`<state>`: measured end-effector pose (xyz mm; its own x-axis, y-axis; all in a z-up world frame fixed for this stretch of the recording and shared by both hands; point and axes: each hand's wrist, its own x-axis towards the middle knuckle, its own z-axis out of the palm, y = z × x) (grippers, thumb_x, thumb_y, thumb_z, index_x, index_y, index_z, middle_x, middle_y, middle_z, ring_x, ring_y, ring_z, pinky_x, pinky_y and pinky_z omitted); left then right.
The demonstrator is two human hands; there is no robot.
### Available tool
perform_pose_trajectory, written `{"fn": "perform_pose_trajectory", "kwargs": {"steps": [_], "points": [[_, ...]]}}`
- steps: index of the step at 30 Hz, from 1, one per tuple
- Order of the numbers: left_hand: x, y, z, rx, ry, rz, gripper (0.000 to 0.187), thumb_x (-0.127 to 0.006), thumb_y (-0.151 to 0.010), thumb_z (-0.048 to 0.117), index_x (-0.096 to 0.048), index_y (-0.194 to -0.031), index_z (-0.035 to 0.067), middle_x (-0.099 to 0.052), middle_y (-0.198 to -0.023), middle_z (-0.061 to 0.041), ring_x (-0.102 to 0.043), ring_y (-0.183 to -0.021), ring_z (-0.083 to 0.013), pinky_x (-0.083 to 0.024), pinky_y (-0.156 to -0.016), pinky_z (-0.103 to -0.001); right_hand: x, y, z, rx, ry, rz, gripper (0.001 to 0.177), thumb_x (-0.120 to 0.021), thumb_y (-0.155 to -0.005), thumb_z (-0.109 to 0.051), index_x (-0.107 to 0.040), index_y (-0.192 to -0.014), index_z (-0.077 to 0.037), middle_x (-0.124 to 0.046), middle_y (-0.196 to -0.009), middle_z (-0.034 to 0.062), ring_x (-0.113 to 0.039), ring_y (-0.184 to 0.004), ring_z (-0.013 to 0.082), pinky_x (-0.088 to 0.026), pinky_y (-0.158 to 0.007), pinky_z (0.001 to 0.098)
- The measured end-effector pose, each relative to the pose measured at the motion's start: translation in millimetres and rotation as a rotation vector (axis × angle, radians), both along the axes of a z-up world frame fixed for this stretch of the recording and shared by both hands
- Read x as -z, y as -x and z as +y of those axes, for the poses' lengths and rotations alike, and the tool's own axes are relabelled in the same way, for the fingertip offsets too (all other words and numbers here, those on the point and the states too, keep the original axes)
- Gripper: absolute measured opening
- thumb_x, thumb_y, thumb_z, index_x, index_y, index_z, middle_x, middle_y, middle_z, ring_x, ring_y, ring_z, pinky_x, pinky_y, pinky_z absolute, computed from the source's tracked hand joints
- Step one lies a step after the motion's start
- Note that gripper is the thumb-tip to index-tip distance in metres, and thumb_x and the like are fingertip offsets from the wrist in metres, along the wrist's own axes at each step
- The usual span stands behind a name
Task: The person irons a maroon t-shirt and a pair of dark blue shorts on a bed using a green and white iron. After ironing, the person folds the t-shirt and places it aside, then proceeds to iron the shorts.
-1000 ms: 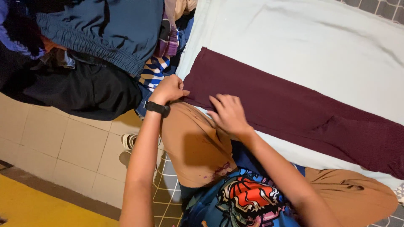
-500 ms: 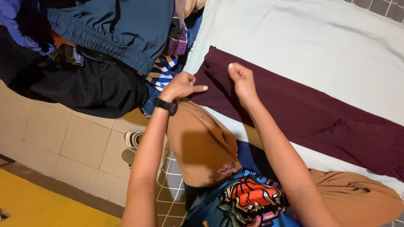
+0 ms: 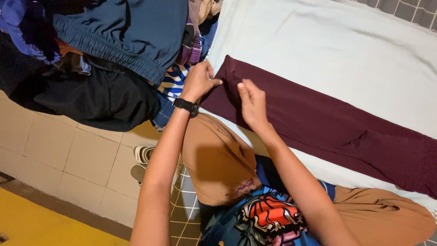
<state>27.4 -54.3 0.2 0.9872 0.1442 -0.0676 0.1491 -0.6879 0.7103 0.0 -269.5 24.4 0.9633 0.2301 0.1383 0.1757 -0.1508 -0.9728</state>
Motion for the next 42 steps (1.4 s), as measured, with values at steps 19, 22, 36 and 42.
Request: {"fn": "perform_pose_trajectory", "kwargs": {"steps": [19, 22, 36, 42], "points": [[24, -38, -20, 0.021, 0.247, -0.032, 0.045, -0.091, -0.069, 0.036, -0.069, -0.086, 0.000, -0.071, -0.071, -0.010, -0.070, -0.067, -0.0238, -0.055, -0.060, -0.034, 10, 35, -3, -0.392, 0.205, -0.090, 0.025, -0.051, -0.106, -0.011, -0.067, -0.121, 0.000, -0.066, -0.137, 0.0168, -0.063, -0.128, 0.0342, -0.049, -0.110, 0.0424], [18, -31, -40, -0.055, -0.119, -0.172, 0.050, -0.091, -0.072, 0.037, -0.064, -0.093, 0.000, -0.070, -0.081, -0.014, -0.069, -0.075, -0.0303, -0.054, -0.065, -0.040, 7, 21, -20, -0.207, 0.195, -0.146, 0.016, -0.057, -0.103, -0.008, -0.067, -0.114, -0.002, -0.068, -0.131, 0.0155, -0.065, -0.124, 0.0333, -0.053, -0.105, 0.0402], [56, -57, -13, -0.149, 0.021, -0.330, 0.009, -0.052, -0.111, 0.011, -0.050, -0.110, 0.002, -0.064, -0.095, -0.020, -0.064, -0.093, -0.0388, -0.052, -0.081, -0.051, 57, -38, -36, 0.122, 0.972, -0.209, 0.053, -0.047, -0.108, -0.028, -0.044, -0.153, -0.002, -0.035, -0.161, 0.0212, -0.031, -0.148, 0.0380, -0.020, -0.117, 0.0629], [27, -56, -51, 0.193, -0.358, -0.461, 0.024, -0.070, -0.085, 0.015, -0.056, -0.097, 0.000, -0.063, -0.089, -0.023, -0.065, -0.084, -0.0423, -0.052, -0.066, -0.052, 59, -37, -34, 0.150, 0.988, -0.229, 0.052, -0.045, -0.108, -0.028, -0.043, -0.154, -0.003, -0.035, -0.161, 0.0210, -0.032, -0.148, 0.0375, -0.021, -0.117, 0.0634]]}}
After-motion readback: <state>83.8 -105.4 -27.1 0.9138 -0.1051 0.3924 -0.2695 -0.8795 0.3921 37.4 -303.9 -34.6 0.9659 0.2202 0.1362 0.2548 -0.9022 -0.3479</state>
